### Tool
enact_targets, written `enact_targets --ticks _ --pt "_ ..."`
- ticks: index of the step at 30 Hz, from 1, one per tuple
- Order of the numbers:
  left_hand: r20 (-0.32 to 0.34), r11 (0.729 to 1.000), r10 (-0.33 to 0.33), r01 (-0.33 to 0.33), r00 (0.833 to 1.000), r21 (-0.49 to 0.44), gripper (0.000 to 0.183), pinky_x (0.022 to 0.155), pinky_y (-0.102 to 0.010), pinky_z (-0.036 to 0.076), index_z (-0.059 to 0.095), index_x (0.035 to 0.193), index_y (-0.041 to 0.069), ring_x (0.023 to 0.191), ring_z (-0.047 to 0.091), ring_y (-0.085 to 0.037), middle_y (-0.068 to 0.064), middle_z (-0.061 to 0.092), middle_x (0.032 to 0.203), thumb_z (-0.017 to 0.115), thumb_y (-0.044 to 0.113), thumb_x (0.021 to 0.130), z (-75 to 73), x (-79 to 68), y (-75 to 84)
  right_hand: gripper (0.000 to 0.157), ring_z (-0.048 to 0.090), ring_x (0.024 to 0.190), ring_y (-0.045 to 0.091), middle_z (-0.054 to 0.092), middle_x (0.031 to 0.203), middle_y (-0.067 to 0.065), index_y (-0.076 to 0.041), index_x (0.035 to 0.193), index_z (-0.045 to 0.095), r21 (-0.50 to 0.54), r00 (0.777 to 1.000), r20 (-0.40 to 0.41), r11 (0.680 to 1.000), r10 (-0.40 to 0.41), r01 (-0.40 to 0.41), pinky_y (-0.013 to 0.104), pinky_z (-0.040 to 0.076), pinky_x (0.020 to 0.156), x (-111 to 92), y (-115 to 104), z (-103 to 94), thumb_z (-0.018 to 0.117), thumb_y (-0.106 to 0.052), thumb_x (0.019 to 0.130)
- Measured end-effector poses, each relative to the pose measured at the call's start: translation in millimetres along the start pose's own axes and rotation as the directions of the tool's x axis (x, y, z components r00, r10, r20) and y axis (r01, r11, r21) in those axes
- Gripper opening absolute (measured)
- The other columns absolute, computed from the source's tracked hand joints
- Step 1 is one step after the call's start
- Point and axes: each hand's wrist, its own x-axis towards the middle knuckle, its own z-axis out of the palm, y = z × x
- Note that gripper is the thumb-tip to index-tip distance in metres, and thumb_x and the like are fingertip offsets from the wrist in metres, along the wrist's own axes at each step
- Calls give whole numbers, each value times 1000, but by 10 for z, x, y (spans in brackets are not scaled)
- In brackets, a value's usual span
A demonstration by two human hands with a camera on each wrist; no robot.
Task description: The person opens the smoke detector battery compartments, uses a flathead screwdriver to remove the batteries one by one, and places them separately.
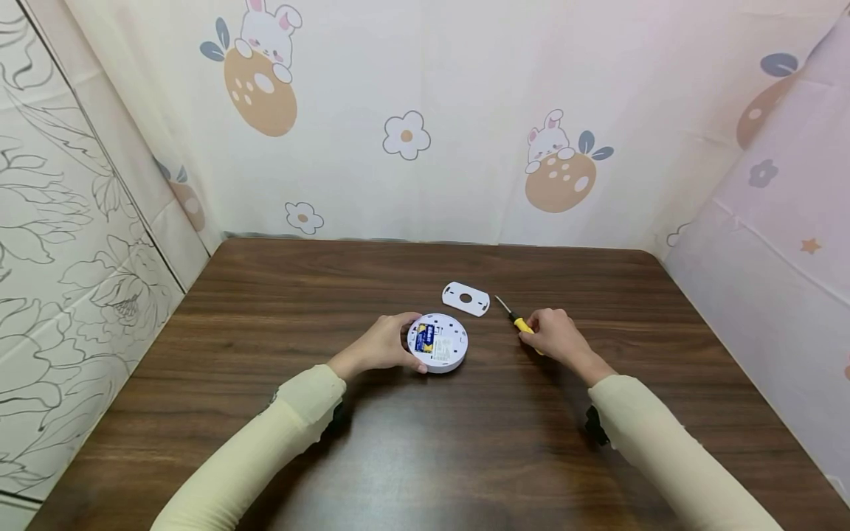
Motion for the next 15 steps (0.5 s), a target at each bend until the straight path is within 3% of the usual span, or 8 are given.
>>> enact_targets --ticks 15 --pt "-7 1000 -1 1 1000 -7 88 94 -33 44 52 131 -1 104 56 -16 -9 62 118 93 26 57 9 -4 1 20 53 55 15 63 76 11 8 90 66 -11 1000 -20 1000 -12 12 29 46 51 -4 -12 13 66 -12 86"
